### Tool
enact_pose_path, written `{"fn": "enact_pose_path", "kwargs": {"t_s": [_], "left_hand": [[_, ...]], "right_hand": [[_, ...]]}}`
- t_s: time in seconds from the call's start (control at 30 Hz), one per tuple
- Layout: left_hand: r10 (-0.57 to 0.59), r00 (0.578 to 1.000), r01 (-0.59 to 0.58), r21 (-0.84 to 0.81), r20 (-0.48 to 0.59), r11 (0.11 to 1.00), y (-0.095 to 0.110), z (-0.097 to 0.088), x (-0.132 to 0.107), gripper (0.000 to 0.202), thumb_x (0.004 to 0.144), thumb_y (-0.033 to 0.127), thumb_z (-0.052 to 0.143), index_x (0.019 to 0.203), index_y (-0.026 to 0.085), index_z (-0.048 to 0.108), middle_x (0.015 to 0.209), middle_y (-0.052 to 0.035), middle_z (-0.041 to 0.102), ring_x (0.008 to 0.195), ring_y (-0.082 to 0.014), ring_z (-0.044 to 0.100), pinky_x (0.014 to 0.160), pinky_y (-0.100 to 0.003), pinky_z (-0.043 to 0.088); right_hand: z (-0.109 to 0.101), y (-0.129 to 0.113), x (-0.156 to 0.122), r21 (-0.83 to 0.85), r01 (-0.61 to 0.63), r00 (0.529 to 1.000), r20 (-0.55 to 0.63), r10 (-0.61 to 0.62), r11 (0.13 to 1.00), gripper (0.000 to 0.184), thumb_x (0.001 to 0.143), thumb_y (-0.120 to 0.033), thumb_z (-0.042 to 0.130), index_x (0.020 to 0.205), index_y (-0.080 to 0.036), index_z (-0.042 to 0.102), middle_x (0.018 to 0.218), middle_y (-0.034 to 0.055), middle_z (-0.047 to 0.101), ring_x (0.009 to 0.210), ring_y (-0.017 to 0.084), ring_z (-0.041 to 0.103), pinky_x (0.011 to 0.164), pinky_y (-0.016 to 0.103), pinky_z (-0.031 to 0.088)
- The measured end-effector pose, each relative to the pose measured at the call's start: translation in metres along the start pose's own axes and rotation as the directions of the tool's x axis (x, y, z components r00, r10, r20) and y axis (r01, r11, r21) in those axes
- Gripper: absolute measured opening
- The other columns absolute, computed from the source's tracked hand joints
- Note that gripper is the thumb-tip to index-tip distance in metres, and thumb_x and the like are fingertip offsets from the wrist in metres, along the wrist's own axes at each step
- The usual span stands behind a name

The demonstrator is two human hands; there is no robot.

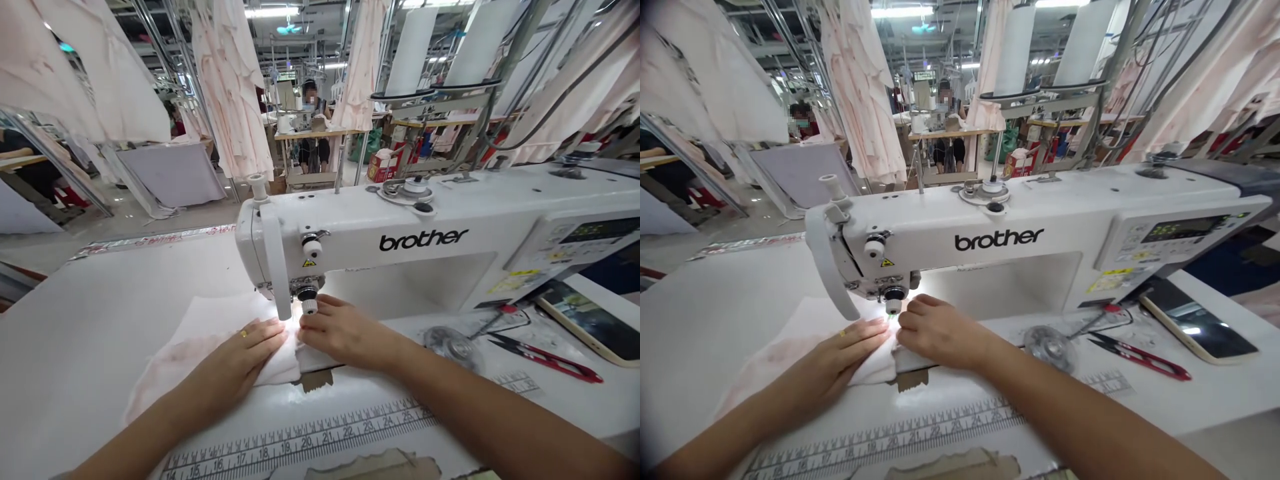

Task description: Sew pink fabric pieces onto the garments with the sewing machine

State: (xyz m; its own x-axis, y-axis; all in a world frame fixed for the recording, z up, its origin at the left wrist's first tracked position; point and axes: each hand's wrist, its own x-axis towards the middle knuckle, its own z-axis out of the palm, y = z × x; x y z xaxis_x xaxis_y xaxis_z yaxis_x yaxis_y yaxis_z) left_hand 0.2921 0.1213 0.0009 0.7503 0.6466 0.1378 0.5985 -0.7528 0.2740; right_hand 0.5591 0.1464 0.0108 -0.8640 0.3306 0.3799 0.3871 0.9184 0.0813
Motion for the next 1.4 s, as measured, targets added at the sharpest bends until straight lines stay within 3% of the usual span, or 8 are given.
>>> {"fn": "enact_pose_path", "kwargs": {"t_s": [0.27, 0.47, 0.63, 0.83, 0.93, 1.13, 1.27, 1.4], "left_hand": [[-0.009, 0.999, 0.008, -0.022, -0.036, 1.000, -0.011, -0.006, 0.019, 0.047, 0.097, 0.015, 0.038, 0.139, 0.031, 0.051, 0.132, -0.0044, 0.060, 0.118, -0.0217, 0.059, 0.100, -0.035, 0.053], [-0.009, 1.000, 0.009, -0.021, 0.000, 1.000, -0.016, -0.006, 0.020, 0.045, 0.099, 0.017, 0.036, 0.138, 0.034, 0.050, 0.134, -0.0023, 0.058, 0.123, -0.0206, 0.055, 0.102, -0.033, 0.050], [-0.030, 0.999, 0.031, -0.018, 0.039, 0.999, -0.016, -0.008, 0.022, 0.038, 0.100, 0.020, 0.034, 0.129, 0.029, 0.058, 0.132, -0.0037, 0.059, 0.123, -0.0205, 0.054, 0.102, -0.033, 0.049], [-0.035, 0.999, 0.037, -0.062, 0.030, 0.997, -0.016, -0.015, 0.027, 0.036, 0.100, 0.022, 0.035, 0.126, 0.026, 0.059, 0.123, -0.0054, 0.063, 0.113, -0.0198, 0.060, 0.097, -0.034, 0.052], [0.031, 0.999, -0.029, -0.055, 0.036, 0.998, -0.019, -0.015, 0.027, 0.039, 0.099, 0.019, 0.035, 0.130, 0.028, 0.057, 0.130, -0.0045, 0.060, 0.119, -0.0202, 0.056, 0.100, -0.034, 0.050], [-0.001, 0.996, -0.001, 0.033, 0.084, 0.999, -0.018, -0.017, 0.027, 0.039, 0.099, 0.019, 0.035, 0.131, 0.028, 0.056, 0.132, -0.0048, 0.059, 0.121, -0.0208, 0.055, 0.100, -0.036, 0.049], [-0.038, 0.999, 0.033, 0.117, 0.036, 0.993, 0.000, -0.014, 0.023, 0.043, 0.092, 0.009, 0.038, 0.125, 0.024, 0.060, 0.130, -0.0079, 0.060, 0.119, -0.0253, 0.055, 0.095, -0.041, 0.051], [0.032, 0.999, -0.032, 0.040, 0.011, 0.999, 0.015, -0.011, 0.016, 0.039, 0.091, 0.007, 0.036, 0.119, 0.021, 0.060, 0.120, -0.0086, 0.063, 0.113, -0.0229, 0.056, 0.097, -0.041, 0.049]], "right_hand": [[0.008, 0.009, 0.004, -0.076, -0.079, 0.996, 0.039, 0.082, 0.994, 0.022, 0.103, -0.021, 0.046, 0.088, -0.016, 0.062, 0.093, 0.0052, 0.063, 0.099, 0.021, 0.050, 0.097, 0.036, 0.037], [0.012, 0.011, 0.004, 0.032, -0.139, 0.990, 0.030, 0.138, 0.990, 0.021, 0.101, -0.036, 0.052, 0.095, -0.021, 0.064, 0.101, 0.0034, 0.063, 0.105, 0.020, 0.048, 0.102, 0.035, 0.033], [0.009, 0.010, 0.001, 0.103, -0.196, 0.979, 0.071, 0.189, 0.975, 0.010, 0.100, -0.027, 0.054, 0.103, -0.024, 0.063, 0.100, 0.0000, 0.062, 0.102, 0.017, 0.048, 0.108, 0.035, 0.026], [0.016, 0.011, -0.003, 0.060, -0.253, 0.963, 0.110, 0.246, 0.966, 0.027, 0.097, -0.012, 0.049, 0.114, -0.027, 0.064, 0.106, 0.0033, 0.062, 0.106, 0.020, 0.048, 0.111, 0.041, 0.022], [0.018, 0.012, -0.004, 0.043, -0.256, 0.964, 0.088, 0.252, 0.966, 0.026, 0.098, -0.013, 0.047, 0.112, -0.026, 0.065, 0.106, 0.0045, 0.062, 0.107, 0.021, 0.048, 0.113, 0.044, 0.019], [0.012, 0.011, -0.003, 0.025, -0.288, 0.955, 0.082, 0.286, 0.957, 0.018, 0.094, -0.013, 0.052, 0.099, -0.021, 0.068, 0.099, 0.0060, 0.063, 0.106, 0.023, 0.049, 0.116, 0.049, 0.014], [0.002, 0.008, -0.003, 0.101, -0.222, 0.975, 0.037, 0.219, 0.970, 0.014, 0.096, -0.019, 0.054, 0.100, -0.021, 0.068, 0.098, 0.0047, 0.063, 0.104, 0.021, 0.049, 0.113, 0.045, 0.020], [-0.005, 0.002, -0.004, 0.217, -0.099, 0.994, 0.072, 0.085, 0.971, 0.015, 0.099, -0.023, 0.052, 0.092, -0.020, 0.066, 0.097, 0.0017, 0.064, 0.094, 0.018, 0.049, 0.104, 0.036, 0.029]]}}
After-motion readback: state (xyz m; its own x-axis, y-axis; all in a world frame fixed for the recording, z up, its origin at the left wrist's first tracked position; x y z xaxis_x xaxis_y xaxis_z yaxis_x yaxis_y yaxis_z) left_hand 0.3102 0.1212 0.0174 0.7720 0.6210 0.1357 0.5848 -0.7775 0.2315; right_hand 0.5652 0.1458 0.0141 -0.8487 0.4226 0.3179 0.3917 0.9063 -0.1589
